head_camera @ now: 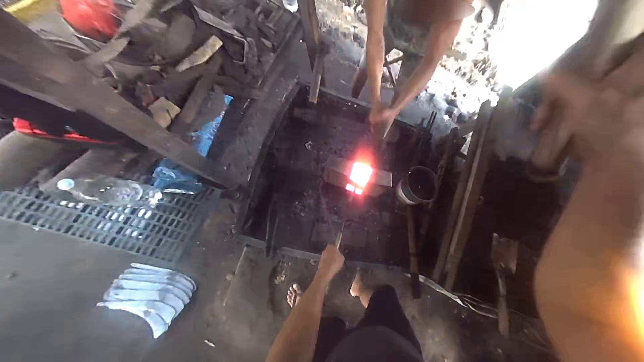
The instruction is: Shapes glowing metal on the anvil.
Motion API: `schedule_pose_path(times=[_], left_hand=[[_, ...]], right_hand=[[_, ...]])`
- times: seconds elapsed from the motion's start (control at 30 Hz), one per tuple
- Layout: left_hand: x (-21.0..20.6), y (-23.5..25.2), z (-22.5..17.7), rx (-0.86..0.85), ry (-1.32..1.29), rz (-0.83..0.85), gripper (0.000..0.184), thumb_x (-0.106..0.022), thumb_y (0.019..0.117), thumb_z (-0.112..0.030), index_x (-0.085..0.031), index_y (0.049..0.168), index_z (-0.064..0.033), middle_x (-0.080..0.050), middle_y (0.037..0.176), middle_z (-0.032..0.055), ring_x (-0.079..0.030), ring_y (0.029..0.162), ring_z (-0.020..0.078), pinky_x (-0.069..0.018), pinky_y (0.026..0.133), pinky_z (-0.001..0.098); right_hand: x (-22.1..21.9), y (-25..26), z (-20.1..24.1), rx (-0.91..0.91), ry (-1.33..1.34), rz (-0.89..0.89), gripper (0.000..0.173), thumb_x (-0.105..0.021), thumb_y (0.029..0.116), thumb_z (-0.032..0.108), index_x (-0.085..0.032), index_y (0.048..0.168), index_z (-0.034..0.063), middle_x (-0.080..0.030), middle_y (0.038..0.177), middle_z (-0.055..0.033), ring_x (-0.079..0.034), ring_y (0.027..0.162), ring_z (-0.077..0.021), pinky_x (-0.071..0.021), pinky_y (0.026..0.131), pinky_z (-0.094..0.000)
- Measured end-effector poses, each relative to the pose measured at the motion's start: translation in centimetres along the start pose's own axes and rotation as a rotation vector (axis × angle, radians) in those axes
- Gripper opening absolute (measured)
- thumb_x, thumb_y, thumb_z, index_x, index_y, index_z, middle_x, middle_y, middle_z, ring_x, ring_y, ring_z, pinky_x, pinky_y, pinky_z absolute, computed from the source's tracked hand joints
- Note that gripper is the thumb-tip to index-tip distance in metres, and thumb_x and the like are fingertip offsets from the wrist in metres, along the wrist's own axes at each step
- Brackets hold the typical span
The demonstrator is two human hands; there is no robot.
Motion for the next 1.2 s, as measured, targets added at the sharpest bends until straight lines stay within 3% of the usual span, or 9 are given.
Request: schedule_pose_path(times=[0.1, 0.17, 0.37, 0.7, 0.87, 0.97, 1.03, 1.13, 1.2], left_hand=[[-0.6, -0.1, 0.1, 0.013, 0.014, 0.007, 0.048, -0.061, 0.0958, -0.022, -0.052, 0.138, -0.0016, -0.068, 0.121, 0.0212, -0.07, 0.109, 0.0346, -0.0574, 0.093, 0.0545], [-1.1, 0.5, -0.1, 0.025, 0.007, 0.023, 0.049, -0.059, 0.0979, -0.023, -0.049, 0.141, -0.0028, -0.067, 0.122, 0.0209, -0.069, 0.11, 0.035, -0.0569, 0.094, 0.0544], [-0.2, -1.5, -0.4, 0.009, -0.043, 0.049, 0.05, -0.062, 0.0993, -0.022, -0.049, 0.142, -0.0009, -0.066, 0.122, 0.024, -0.069, 0.108, 0.0383, -0.0559, 0.093, 0.0564], [1.4, 0.8, 1.1, -0.046, 0.054, 0.032, 0.043, -0.064, 0.095, -0.024, -0.059, 0.126, 0.0052, -0.066, 0.122, 0.0258, -0.067, 0.113, 0.0388, -0.0557, 0.094, 0.0573], [2.1, 1.2, 1.1, -0.053, 0.092, 0.052, 0.04, -0.063, 0.0949, -0.024, -0.061, 0.124, 0.0032, -0.067, 0.12, 0.0246, -0.068, 0.111, 0.0377, -0.0556, 0.093, 0.0572], [1.8, 1.9, 1.5, -0.046, 0.074, 0.075, 0.039, -0.062, 0.0961, -0.023, -0.06, 0.126, 0.0013, -0.067, 0.119, 0.0236, -0.068, 0.11, 0.0372, -0.0552, 0.093, 0.0566], [1.7, 2.5, 1.8, -0.045, 0.071, 0.085, 0.042, -0.063, 0.0976, -0.023, -0.057, 0.132, 0.0001, -0.066, 0.122, 0.0232, -0.067, 0.111, 0.0377, -0.0548, 0.095, 0.0569], [2.0, 1.7, 2.0, -0.069, 0.044, 0.068, 0.044, -0.064, 0.0974, -0.021, -0.056, 0.135, 0.0005, -0.067, 0.12, 0.0243, -0.068, 0.108, 0.0395, -0.0553, 0.093, 0.0583], [3.9, 1.4, 0.4, -0.105, 0.056, 0.075, 0.045, -0.065, 0.0968, -0.021, -0.056, 0.133, 0.004, -0.066, 0.121, 0.0261, -0.067, 0.11, 0.04, -0.0544, 0.095, 0.0584]], right_hand=[[-1.1, 4.9, 0.8, 0.165, -0.079, -0.281, 0.025, -0.062, 0.0957, 0.026, -0.062, 0.1, 0.0019, -0.06, 0.076, -0.0015, -0.06, 0.061, -0.0096, -0.0571, 0.058, -0.0327], [-8.8, 3.0, -2.2, 0.133, 0.025, -0.373, 0.04, -0.068, 0.0904, 0.015, -0.055, 0.119, -0.0092, -0.064, 0.09, -0.0113, -0.066, 0.071, -0.0162, -0.0602, 0.065, -0.0361], [-40.3, -11.9, -24.5, -0.794, 0.369, 0.492, 0.033, -0.065, 0.0956, 0.013, -0.057, 0.124, -0.0001, -0.064, 0.079, -0.0119, -0.063, 0.057, -0.021, -0.0579, 0.053, -0.0402], [-2.0, -4.2, 0.6, -0.194, 0.119, 0.067, 0.04, -0.073, 0.0891, 0.018, -0.056, 0.123, 0.0047, -0.068, 0.083, -0.0019, -0.069, 0.061, -0.0149, -0.0642, 0.057, -0.0365], [2.7, 7.3, 1.9, 0.242, 0.009, -0.226, 0.02, -0.061, 0.0999, 0.021, -0.062, 0.087, 0.0061, -0.059, 0.067, 0.0025, -0.06, 0.057, -0.0064, -0.056, 0.055, -0.0265], [-8.9, 3.3, -0.9, 0.167, 0.052, -0.364, 0.038, -0.064, 0.0952, 0.014, -0.053, 0.118, -0.0154, -0.063, 0.092, -0.0156, -0.066, 0.073, -0.0177, -0.0612, 0.069, -0.0356], [-23.0, -4.1, -10.4, -0.117, 0.163, -0.229, 0.056, -0.07, 0.0924, 0.015, -0.046, 0.139, -0.0062, -0.066, 0.096, -0.0139, -0.066, 0.072, -0.0177, -0.0606, 0.064, -0.0366], [-38.6, -13.9, -22.8, -0.598, 0.317, 0.32, 0.039, -0.068, 0.0962, 0.022, -0.057, 0.13, 0.0044, -0.065, 0.083, -0.0129, -0.061, 0.058, -0.0213, -0.0553, 0.054, -0.0419], [-37.5, -11.6, -21.0, -0.782, 0.392, 0.512, 0.033, -0.066, 0.0956, 0.018, -0.058, 0.124, 0.0027, -0.065, 0.078, -0.0118, -0.062, 0.055, -0.0207, -0.0566, 0.052, -0.0385]])
Point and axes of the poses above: each hand's wrist, its own y-axis towards the middle knuckle, its own x-axis out of the back of the hand, z = x × y, the point moved 9 cm from there along y, towards the middle knuckle
